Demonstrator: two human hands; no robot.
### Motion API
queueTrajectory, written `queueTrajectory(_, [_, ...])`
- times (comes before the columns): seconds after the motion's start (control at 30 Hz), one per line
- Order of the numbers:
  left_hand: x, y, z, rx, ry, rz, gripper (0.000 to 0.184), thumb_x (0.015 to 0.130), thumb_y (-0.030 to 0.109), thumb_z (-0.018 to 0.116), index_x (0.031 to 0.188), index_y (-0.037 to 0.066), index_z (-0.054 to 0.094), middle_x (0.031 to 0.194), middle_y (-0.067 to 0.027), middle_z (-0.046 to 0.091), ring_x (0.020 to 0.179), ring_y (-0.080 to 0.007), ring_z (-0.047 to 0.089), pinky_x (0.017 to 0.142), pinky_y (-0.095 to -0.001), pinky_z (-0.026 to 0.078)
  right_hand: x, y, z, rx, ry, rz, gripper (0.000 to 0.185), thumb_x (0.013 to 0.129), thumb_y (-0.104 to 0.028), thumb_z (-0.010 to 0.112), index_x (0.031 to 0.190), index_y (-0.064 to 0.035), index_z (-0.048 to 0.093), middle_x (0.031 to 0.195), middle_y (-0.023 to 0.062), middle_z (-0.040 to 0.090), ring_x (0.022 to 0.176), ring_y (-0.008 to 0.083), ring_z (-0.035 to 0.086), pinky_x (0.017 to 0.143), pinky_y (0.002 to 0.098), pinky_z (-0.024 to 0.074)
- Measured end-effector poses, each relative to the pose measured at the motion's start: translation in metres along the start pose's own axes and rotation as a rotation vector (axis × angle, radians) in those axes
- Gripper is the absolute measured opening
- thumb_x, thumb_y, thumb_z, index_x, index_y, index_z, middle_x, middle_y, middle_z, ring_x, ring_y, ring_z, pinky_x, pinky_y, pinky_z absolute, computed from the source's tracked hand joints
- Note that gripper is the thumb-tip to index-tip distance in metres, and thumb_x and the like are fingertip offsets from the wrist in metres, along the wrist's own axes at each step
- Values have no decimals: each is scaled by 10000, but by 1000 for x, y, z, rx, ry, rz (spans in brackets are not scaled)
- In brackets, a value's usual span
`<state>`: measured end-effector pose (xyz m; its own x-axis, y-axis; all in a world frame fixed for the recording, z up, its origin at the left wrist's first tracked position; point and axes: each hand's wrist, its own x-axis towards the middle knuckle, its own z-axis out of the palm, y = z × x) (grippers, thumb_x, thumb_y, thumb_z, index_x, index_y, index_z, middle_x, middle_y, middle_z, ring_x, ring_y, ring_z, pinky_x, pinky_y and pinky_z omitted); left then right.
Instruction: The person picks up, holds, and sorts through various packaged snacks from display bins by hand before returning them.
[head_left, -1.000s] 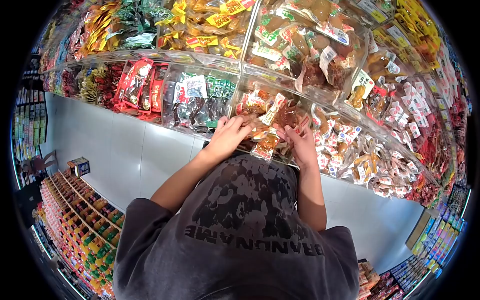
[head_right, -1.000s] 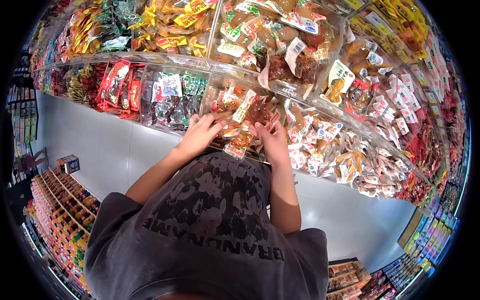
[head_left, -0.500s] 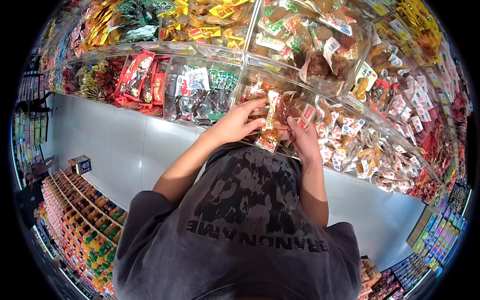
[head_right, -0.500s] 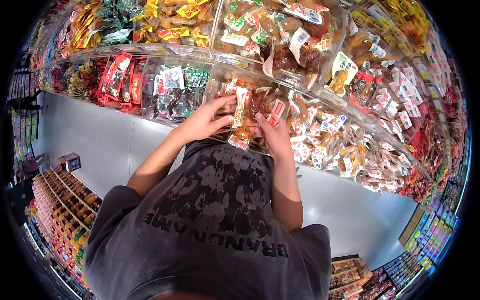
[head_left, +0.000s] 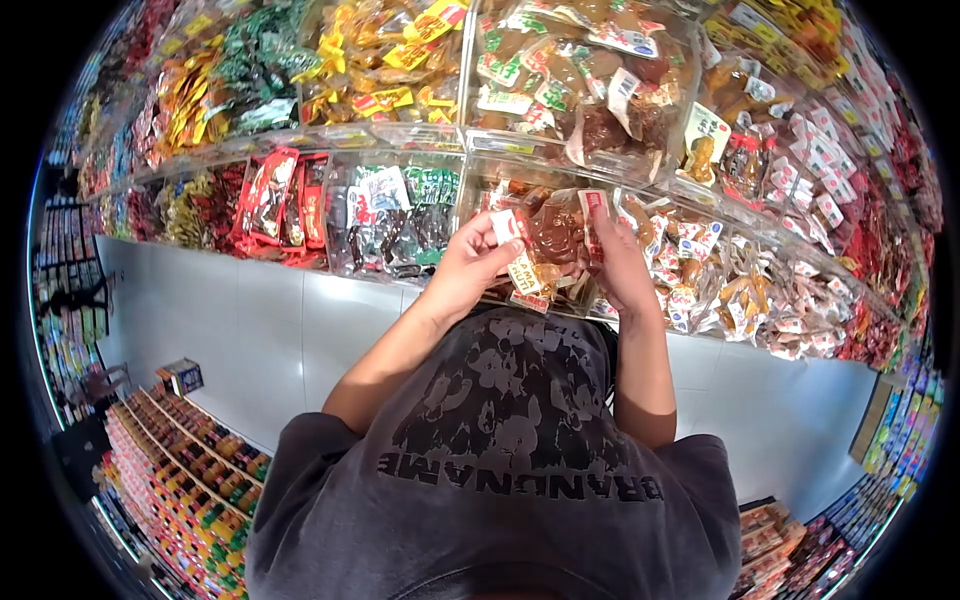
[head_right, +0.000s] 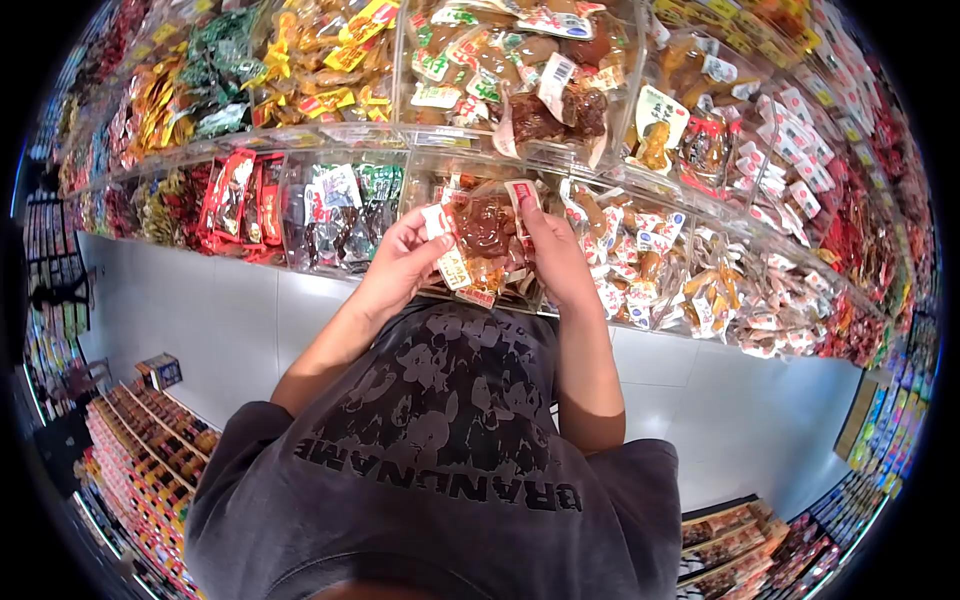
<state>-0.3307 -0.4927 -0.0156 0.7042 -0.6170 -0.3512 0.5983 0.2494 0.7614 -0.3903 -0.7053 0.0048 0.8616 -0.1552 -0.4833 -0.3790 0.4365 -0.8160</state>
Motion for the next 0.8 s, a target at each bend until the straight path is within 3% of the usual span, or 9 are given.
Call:
queueTrajectory(0.17, [-8,-4,0,-105,-77,-19,387,1017,-24,537,1401,-3,486,1281,-121,666,1142,-183,671,983,-318,565,9,-15,-17,-57,-126,10,582,1084,-474,456,1033,58,687,768,126,708,594,189,686,542,303,545])
queueTrajectory(0.23, [-10,-1,4,-128,-68,-23,332,1015,-28,546,1343,14,520,1251,-104,672,1132,-172,668,975,-313,566,3,-34,-19,-98,-214,199,594,1077,-481,460,1096,78,661,832,151,723,625,212,715,512,311,582])
queueTrajectory(0.27, [-11,0,6,-108,-91,-40,332,1015,-28,546,1343,14,520,1251,-104,672,1132,-172,668,975,-313,566,3,-38,-21,-87,-271,206,607,1074,-478,457,1186,96,617,949,188,734,684,241,748,494,314,613])
queueTrajectory(0.4, [-9,2,4,-112,-82,-22,331,1019,-36,527,1347,13,514,1266,-104,662,1142,-177,664,983,-323,567,3,-57,-24,-119,-408,244,609,1083,-454,434,1286,103,573,1068,222,730,781,261,773,449,296,602])
queueTrajectory(0.43, [-9,4,3,-122,-83,-31,331,1021,-37,522,1348,12,512,1265,-104,662,1142,-178,664,985,-326,567,4,-57,-25,-111,-402,230,609,1083,-454,434,1286,103,573,1068,222,730,781,261,773,449,296,602])
queueTrajectory(0.5, [-10,7,6,-110,-90,-21,339,1019,-41,522,1353,16,509,1270,-107,658,1139,-179,666,980,-332,571,8,-53,-27,-56,-406,224,635,1071,-477,469,1198,141,539,867,252,723,703,333,760,396,322,584])
queueTrajectory(0.63, [-10,7,0,-113,-166,10,381,1026,-22,535,1396,45,478,1299,-102,644,1179,-166,648,996,-302,544,11,-54,-32,-83,-454,236,634,1077,-445,464,1234,167,516,869,274,721,679,329,758,382,318,574])
queueTrajectory(0.77, [-9,4,1,-124,-132,0,376,1024,-34,528,1390,40,483,1294,-103,652,1158,-159,659,972,-297,555,6,-57,-32,-114,-470,235,600,1070,-453,465,1228,110,596,867,201,742,510,222,700,403,288,589])
queueTrajectory(0.8, [-8,0,-5,-127,-149,-1,376,1020,-44,523,1386,33,486,1293,-109,649,1158,-167,655,983,-314,555,2,-60,-27,-97,-485,225,609,1068,-464,463,1239,105,599,911,223,748,515,217,706,400,271,585])
